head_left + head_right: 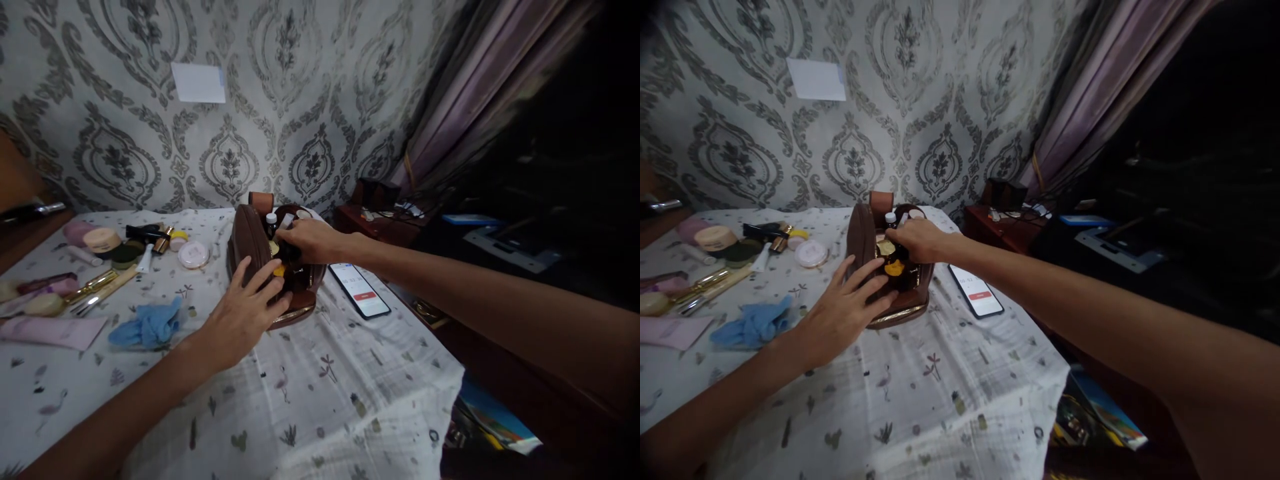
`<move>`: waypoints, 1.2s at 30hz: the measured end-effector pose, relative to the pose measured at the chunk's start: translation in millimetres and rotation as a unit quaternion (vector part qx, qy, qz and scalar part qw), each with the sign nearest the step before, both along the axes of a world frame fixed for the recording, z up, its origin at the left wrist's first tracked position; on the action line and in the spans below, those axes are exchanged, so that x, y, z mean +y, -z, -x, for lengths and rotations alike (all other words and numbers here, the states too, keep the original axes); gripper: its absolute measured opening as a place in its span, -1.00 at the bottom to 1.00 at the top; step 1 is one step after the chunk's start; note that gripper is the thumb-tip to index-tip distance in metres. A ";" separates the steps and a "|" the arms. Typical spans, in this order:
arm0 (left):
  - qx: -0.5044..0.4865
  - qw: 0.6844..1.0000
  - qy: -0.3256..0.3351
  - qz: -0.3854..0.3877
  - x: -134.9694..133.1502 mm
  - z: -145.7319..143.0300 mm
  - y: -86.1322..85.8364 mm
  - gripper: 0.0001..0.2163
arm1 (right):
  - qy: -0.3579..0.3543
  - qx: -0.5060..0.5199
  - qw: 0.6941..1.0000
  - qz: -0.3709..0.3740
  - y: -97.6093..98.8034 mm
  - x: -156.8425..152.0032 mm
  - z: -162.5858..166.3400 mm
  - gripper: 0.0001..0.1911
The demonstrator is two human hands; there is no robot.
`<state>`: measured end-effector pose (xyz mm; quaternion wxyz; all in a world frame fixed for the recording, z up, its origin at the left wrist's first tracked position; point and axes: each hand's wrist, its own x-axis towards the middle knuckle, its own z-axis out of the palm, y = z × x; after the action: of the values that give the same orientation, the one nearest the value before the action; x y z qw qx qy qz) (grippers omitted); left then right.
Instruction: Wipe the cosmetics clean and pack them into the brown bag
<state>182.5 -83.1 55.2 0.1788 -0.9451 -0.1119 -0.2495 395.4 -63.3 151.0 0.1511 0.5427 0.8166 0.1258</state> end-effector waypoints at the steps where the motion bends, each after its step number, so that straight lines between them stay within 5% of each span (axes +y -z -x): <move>1: -0.001 1.000 -0.001 0.000 -0.1 0.0 0.1 -0.71 | -0.003 0.000 1.000 0.001 2.3 1.2 -0.9 -0.56; 10: -0.005 1.000 -0.001 -0.008 -0.3 -1.3 -0.3 -0.74 | 0.003 -0.099 0.994 -0.046 7.5 -5.3 13.6 -0.77; 20: 0.008 1.000 -0.002 0.008 -0.4 -0.4 -0.6 -0.69 | 0.001 -0.108 0.994 0.007 4.0 -0.1 17.2 -0.69; 36: 0.005 1.000 -0.006 -0.011 -0.6 0.2 -0.7 -0.73 | -0.011 -0.143 0.990 -0.007 2.5 -8.1 21.4 -0.69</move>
<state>182.3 -83.7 55.9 0.1915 -0.9437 -0.1134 -0.2449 374.0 -71.4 148.5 0.2610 0.5110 0.7919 0.2089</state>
